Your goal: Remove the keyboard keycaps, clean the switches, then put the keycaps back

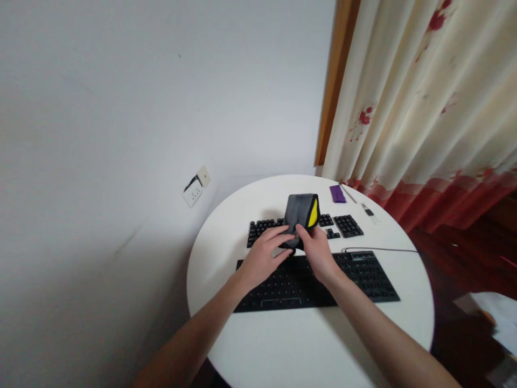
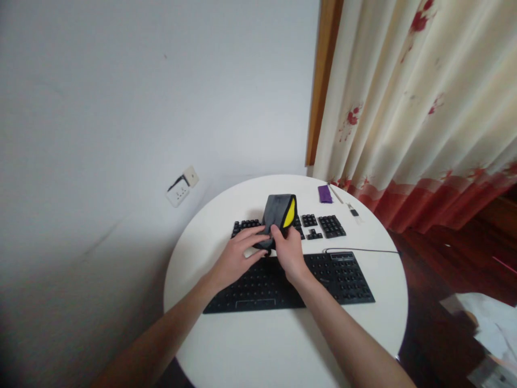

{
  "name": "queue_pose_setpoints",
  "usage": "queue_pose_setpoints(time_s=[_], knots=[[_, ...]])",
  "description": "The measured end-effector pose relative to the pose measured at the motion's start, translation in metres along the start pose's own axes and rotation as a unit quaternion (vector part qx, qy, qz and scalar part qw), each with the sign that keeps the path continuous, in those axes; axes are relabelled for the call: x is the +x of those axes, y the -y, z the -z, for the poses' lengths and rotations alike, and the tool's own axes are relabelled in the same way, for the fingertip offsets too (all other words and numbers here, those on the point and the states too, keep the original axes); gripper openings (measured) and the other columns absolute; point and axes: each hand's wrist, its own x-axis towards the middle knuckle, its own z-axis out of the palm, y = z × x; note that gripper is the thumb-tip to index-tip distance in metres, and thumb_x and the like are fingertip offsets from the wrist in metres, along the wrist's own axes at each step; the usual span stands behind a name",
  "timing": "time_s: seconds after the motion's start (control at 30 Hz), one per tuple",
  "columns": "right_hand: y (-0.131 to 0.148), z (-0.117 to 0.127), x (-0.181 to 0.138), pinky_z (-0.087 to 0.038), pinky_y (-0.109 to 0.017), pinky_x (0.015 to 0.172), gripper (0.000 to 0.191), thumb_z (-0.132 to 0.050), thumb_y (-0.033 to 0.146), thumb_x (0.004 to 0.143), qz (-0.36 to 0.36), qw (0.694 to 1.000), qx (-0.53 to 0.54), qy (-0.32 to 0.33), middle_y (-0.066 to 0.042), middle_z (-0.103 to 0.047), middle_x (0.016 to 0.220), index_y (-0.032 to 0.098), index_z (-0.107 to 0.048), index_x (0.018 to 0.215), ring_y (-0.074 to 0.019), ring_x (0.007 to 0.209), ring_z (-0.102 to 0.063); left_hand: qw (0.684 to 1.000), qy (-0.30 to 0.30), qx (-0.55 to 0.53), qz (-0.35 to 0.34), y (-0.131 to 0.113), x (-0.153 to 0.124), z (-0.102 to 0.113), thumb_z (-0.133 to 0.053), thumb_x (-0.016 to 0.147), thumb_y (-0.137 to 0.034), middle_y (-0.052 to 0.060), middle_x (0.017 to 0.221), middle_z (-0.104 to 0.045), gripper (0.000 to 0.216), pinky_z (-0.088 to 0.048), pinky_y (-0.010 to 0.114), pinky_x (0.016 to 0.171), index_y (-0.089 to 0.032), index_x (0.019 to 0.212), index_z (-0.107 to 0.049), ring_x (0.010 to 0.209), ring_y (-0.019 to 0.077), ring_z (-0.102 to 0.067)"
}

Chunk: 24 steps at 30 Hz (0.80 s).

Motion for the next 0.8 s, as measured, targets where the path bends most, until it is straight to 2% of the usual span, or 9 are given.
queue_pose_setpoints(time_s=[0.03, 0.1, 0.23, 0.33, 0.43, 0.5, 0.6, 0.7, 0.8], knots=[[-0.004, 0.006, 0.0, -0.054, -0.034, 0.08, 0.04, -0.069, 0.046, 0.079, -0.011, 1.0, 0.009, -0.018, -0.01, -0.075, 0.098, 0.012, -0.069, 0.099, -0.0241, 0.09, -0.069, 1.0, 0.017, 0.0, 0.005, 0.002, -0.005, 0.004, -0.063, 0.089, -0.024, 0.006, 0.134, -0.061, 0.031, -0.041, 0.042, 0.112, -0.026, 0.12, -0.067, 0.125, 0.0221, -0.055], [-0.01, 0.021, -0.001, -0.055, -0.034, 0.076, 0.039, -0.071, 0.045, 0.076, -0.049, 0.998, 0.026, -0.041, -0.01, -0.076, 0.091, 0.011, -0.07, 0.095, -0.0243, 0.084, -0.07, 0.999, 0.008, 0.001, 0.049, 0.013, -0.02, 0.015, -0.06, 0.092, -0.029, 0.006, 0.132, -0.063, 0.035, -0.041, 0.042, 0.112, -0.026, 0.127, -0.063, 0.125, 0.0214, -0.056], [-0.017, 0.064, -0.011, -0.057, -0.032, 0.067, 0.04, -0.076, 0.045, 0.071, -0.083, 0.991, 0.018, -0.099, -0.007, -0.076, 0.081, 0.011, -0.07, 0.091, -0.0235, 0.073, -0.07, 0.971, -0.11, 0.036, 0.211, 0.052, -0.072, 0.032, -0.051, 0.095, -0.038, 0.008, 0.128, -0.065, 0.034, -0.052, 0.042, 0.099, -0.023, 0.122, -0.065, 0.112, 0.0234, -0.064], [-0.016, 0.095, -0.025, -0.059, -0.032, 0.062, 0.042, -0.078, 0.046, 0.07, -0.089, 0.983, 0.003, -0.163, -0.007, -0.076, 0.08, 0.013, -0.07, 0.094, -0.0244, 0.072, -0.072, 0.945, -0.136, 0.065, 0.289, 0.074, -0.119, 0.029, -0.051, 0.092, -0.042, 0.01, 0.123, -0.067, 0.04, -0.058, 0.042, 0.089, -0.02, 0.121, -0.065, 0.098, 0.0246, -0.069], [-0.013, 0.116, -0.04, -0.06, -0.033, 0.058, 0.046, -0.08, 0.046, 0.069, -0.118, 0.974, 0.004, -0.194, -0.009, -0.076, 0.08, 0.013, -0.07, 0.098, -0.0263, 0.07, -0.073, 0.95, -0.124, 0.1, 0.268, 0.075, -0.153, 0.019, -0.057, 0.088, -0.042, 0.009, 0.12, -0.069, 0.039, -0.052, 0.048, 0.099, -0.023, 0.121, -0.066, 0.109, 0.0278, -0.065], [-0.011, 0.124, -0.049, -0.061, -0.034, 0.056, 0.047, -0.082, 0.046, 0.067, -0.121, 0.971, -0.007, -0.206, -0.009, -0.076, 0.08, 0.013, -0.07, 0.098, -0.0273, 0.068, -0.073, 0.956, -0.11, 0.112, 0.246, 0.067, -0.162, 0.013, -0.06, 0.087, -0.041, 0.008, 0.125, -0.067, 0.041, -0.048, 0.05, 0.105, -0.026, 0.126, -0.063, 0.117, 0.0283, -0.061], [-0.009, 0.131, -0.059, -0.062, -0.036, 0.058, 0.05, -0.083, 0.043, 0.065, -0.096, 0.972, -0.039, -0.213, -0.011, -0.077, 0.09, 0.013, -0.07, 0.102, -0.0289, 0.071, -0.073, 0.959, -0.1, 0.1, 0.246, 0.052, -0.163, 0.005, -0.061, 0.088, -0.039, 0.008, 0.133, -0.062, 0.048, -0.046, 0.049, 0.107, -0.027, 0.134, -0.057, 0.123, 0.0272, -0.057], [-0.008, 0.137, -0.066, -0.063, -0.038, 0.067, 0.06, -0.083, 0.042, 0.065, -0.069, 0.974, -0.07, -0.205, -0.012, -0.075, 0.105, 0.015, -0.066, 0.115, -0.0309, 0.083, -0.074, 0.963, -0.075, 0.08, 0.244, 0.039, -0.157, -0.002, -0.062, 0.089, -0.037, 0.008, 0.137, -0.059, 0.052, -0.046, 0.047, 0.108, -0.027, 0.139, -0.051, 0.125, 0.0262, -0.055], [-0.007, 0.14, -0.072, -0.061, -0.04, 0.076, 0.062, -0.077, 0.044, 0.068, -0.047, 0.968, -0.145, -0.197, -0.011, -0.074, 0.107, 0.016, -0.064, 0.122, -0.0317, 0.093, -0.072, 0.971, -0.033, 0.076, 0.226, 0.028, -0.151, -0.008, -0.06, 0.091, -0.034, 0.008, 0.137, -0.059, 0.049, -0.045, 0.047, 0.109, -0.027, 0.139, -0.051, 0.126, 0.0259, -0.054]])
